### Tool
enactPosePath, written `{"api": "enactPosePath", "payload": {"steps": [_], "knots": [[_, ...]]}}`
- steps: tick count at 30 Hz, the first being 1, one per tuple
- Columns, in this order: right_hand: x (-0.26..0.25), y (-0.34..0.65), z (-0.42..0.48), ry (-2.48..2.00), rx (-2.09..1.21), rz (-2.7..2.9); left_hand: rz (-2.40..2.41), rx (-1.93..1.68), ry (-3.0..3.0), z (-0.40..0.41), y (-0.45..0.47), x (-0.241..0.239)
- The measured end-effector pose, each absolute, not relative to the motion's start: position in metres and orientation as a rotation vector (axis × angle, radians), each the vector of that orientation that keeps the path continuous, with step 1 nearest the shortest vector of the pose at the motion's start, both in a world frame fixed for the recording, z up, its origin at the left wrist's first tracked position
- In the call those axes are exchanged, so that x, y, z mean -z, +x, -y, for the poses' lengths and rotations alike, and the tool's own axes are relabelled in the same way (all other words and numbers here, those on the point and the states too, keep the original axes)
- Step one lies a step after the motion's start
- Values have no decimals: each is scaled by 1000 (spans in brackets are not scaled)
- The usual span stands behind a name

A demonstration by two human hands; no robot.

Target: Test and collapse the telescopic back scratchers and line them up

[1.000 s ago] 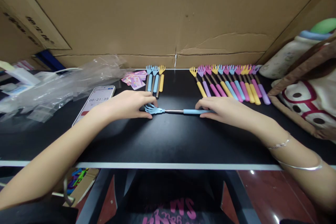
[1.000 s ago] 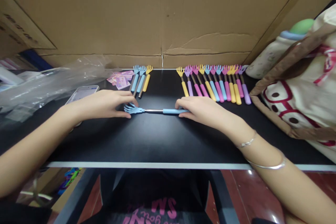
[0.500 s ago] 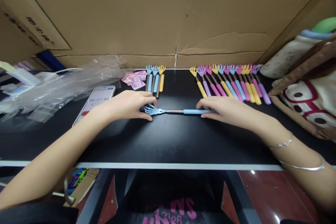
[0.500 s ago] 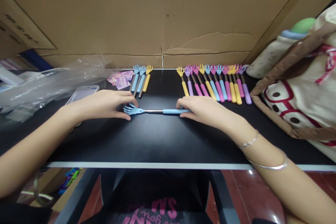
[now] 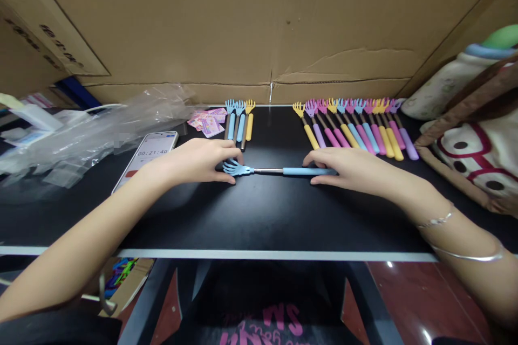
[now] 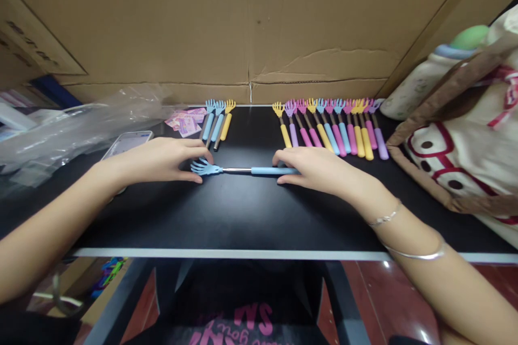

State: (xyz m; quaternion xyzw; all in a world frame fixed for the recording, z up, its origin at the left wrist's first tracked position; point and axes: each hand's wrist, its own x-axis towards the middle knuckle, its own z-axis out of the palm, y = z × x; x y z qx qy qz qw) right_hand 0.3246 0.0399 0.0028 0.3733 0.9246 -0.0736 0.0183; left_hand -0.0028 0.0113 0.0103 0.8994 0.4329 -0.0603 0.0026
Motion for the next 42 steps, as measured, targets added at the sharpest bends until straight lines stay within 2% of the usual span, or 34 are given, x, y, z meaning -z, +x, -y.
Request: {"api": "enactPosePath", "payload": {"steps": [42], "knots": [[-3, 324, -39, 1168, 302, -2864, -1349, 180, 2802, -11, -4, -11]]}}
